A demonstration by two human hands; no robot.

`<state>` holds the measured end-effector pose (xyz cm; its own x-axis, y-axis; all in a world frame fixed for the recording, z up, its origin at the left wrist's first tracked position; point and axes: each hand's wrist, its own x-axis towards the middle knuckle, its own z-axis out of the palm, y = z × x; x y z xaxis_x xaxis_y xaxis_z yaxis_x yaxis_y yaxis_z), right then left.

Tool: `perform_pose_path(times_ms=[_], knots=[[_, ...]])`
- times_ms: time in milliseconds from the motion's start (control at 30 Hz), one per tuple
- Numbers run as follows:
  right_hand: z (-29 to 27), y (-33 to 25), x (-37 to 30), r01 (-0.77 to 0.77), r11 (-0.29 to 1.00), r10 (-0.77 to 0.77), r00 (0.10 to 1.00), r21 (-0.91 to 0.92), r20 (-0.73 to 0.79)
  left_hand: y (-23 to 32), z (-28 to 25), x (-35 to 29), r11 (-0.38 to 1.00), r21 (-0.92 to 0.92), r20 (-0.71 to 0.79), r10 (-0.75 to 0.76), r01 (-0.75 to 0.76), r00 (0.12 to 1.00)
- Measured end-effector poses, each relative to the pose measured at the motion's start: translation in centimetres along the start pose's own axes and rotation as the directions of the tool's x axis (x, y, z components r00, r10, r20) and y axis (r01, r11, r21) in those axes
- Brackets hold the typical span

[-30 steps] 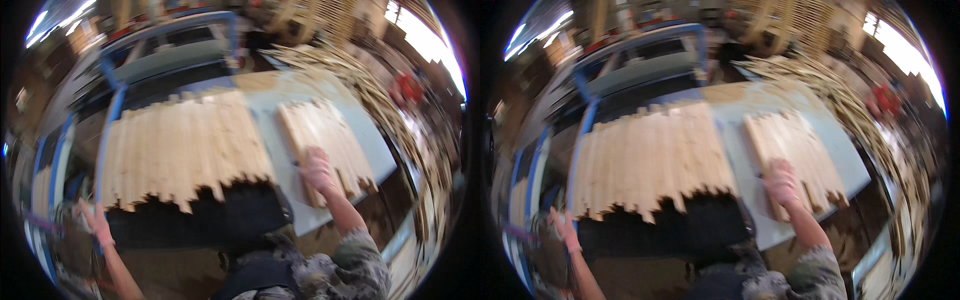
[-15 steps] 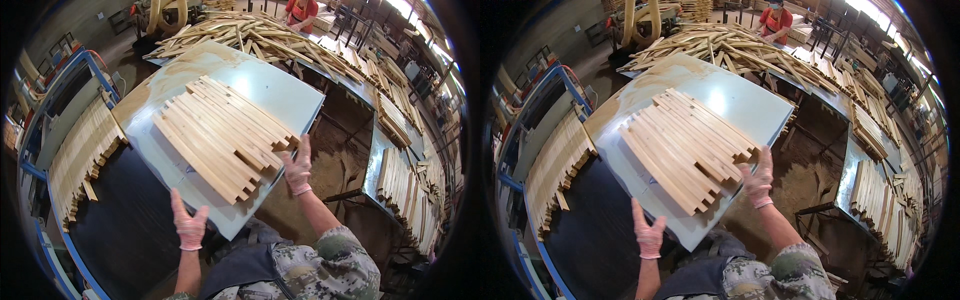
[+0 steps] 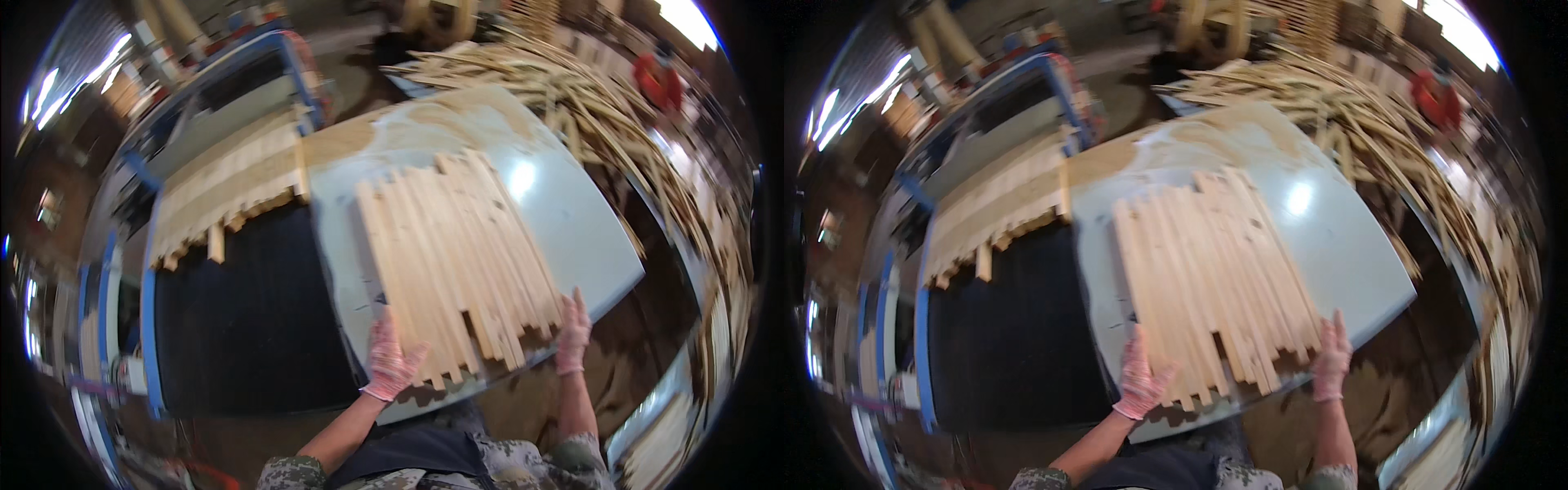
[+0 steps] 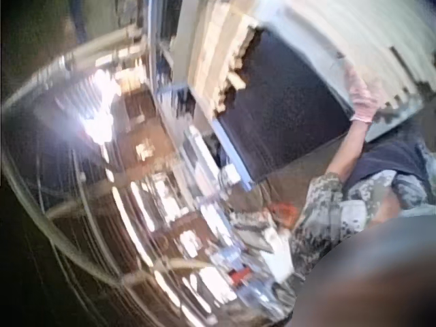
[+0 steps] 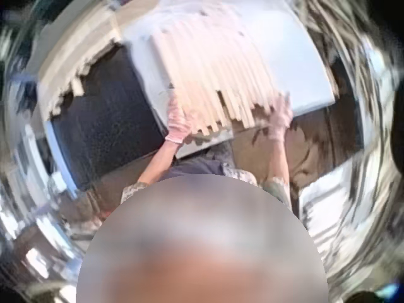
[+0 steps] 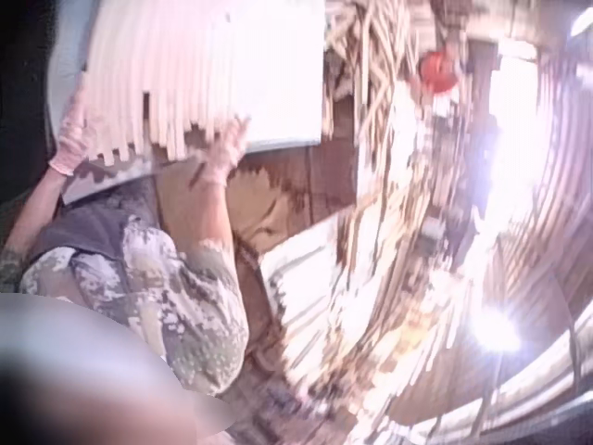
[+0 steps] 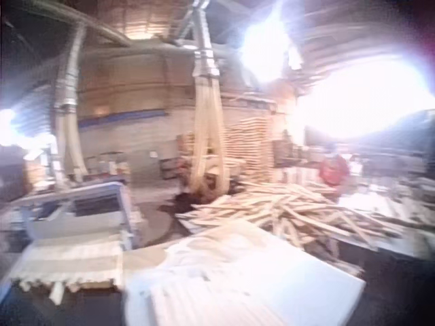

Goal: The person picks up bundles of small wooden planks from a metal table and places them onto a conveyor belt. They repeatedly gather the planks, align them, and transfer them to the machine, while another worker organizes wood in the background.

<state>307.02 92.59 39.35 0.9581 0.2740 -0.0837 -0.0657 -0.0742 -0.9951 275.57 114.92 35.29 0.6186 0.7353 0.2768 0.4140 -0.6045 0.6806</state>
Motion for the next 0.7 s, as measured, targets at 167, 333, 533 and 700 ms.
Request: perform_pose_path(times_ms=[167,333,533,700], knots=[[-0.6,1.4,12.2,0.076,0.953,0.026,0.944,-0.294,0.329,0.7,0.3,0.7,0.998,-0.047,-0.017,-0.04,0.039,0.999],[10.6,-7.4,15.5,0.19,0.627,0.205,0.895,-0.755,0.396,-0.2,-0.4,2.1,0.988,-0.108,0.004,-0.114,0.114,0.993],[17.1,-4.6,17.3,0.414,0.438,0.05,0.875,-0.798,0.482,-1.2,0.0,3.7,0.975,0.144,0.002,-0.172,0.17,0.985],[14.3,-0.5,21.5,0.451,0.529,-0.032,0.857,-0.719,0.515,-1.1,-0.6,5.8,0.952,0.165,0.172,-0.286,0.258,0.943]])
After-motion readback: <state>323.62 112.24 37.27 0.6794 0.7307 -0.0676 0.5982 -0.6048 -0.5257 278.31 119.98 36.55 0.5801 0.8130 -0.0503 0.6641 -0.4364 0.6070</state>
